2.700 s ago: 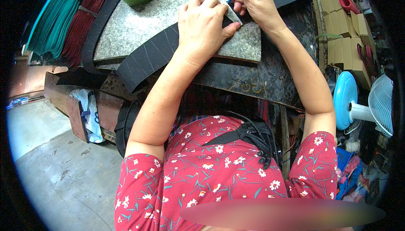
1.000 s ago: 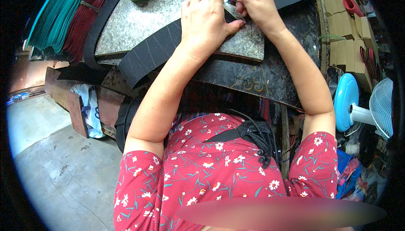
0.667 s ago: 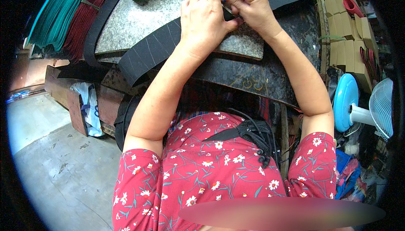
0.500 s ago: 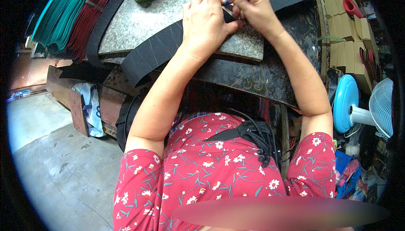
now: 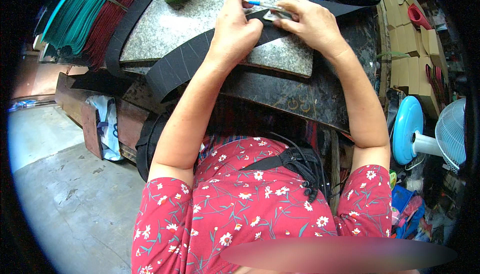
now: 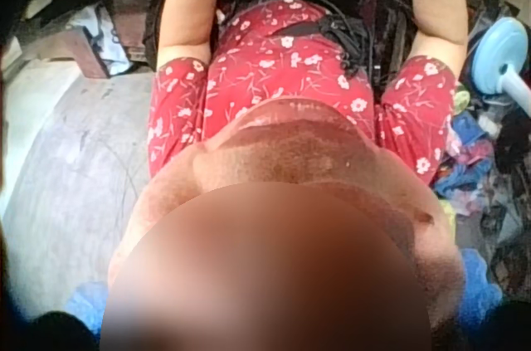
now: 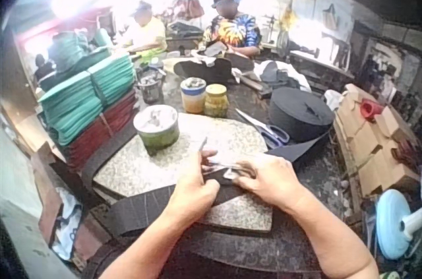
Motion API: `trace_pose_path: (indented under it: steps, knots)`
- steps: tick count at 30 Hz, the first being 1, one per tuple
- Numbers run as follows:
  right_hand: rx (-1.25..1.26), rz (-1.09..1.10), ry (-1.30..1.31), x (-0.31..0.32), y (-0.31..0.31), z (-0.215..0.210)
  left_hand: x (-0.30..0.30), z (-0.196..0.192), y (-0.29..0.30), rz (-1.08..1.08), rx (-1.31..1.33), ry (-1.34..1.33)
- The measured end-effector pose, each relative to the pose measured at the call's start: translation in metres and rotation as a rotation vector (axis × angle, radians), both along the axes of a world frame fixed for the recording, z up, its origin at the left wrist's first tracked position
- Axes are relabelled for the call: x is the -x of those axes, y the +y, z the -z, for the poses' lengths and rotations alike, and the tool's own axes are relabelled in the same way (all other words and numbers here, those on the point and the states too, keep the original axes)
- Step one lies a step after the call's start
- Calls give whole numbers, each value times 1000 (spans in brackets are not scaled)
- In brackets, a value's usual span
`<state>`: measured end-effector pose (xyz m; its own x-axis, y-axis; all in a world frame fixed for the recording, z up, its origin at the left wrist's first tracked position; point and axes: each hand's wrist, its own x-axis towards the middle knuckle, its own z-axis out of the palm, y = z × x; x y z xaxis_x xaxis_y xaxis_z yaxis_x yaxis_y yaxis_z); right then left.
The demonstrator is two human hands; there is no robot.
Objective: The person uses a pen and a small rectangular template to mark evenly spaced lines on a long strip of black fabric. They repeatedly reposition the template along the strip and draw lines, then lift the strip to inspect the markings before continuing.
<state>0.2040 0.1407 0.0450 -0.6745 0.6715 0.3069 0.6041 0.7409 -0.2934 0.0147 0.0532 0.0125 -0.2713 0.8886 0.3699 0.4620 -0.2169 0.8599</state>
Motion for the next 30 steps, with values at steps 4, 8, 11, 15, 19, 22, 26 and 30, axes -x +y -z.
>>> trace_pose_path:
  steps: [4,8,11,15,19,22,26,30]
  knots:
    - [204,-226,75,-20,27,-5,-1,5,2,-35,-142,-67]
    - [216,-120,301,-32,40,-6,-2,2,3,-59,-186,58]
    - [-163,17,146,-18,28,5,-1,0,1,-47,-121,82]
    - [-268,4,-100,-3,11,9,1,1,1,-70,-118,141]
    - [-232,123,-166,-19,14,-11,0,2,2,-67,-181,150]
    - [20,97,-201,-34,19,-21,-2,-1,1,-63,-192,263]
    - [143,27,-12,-37,29,-13,-6,-6,-4,-84,-158,465]
    - [288,-34,30,-40,45,-1,-14,-8,-6,-104,-187,649]
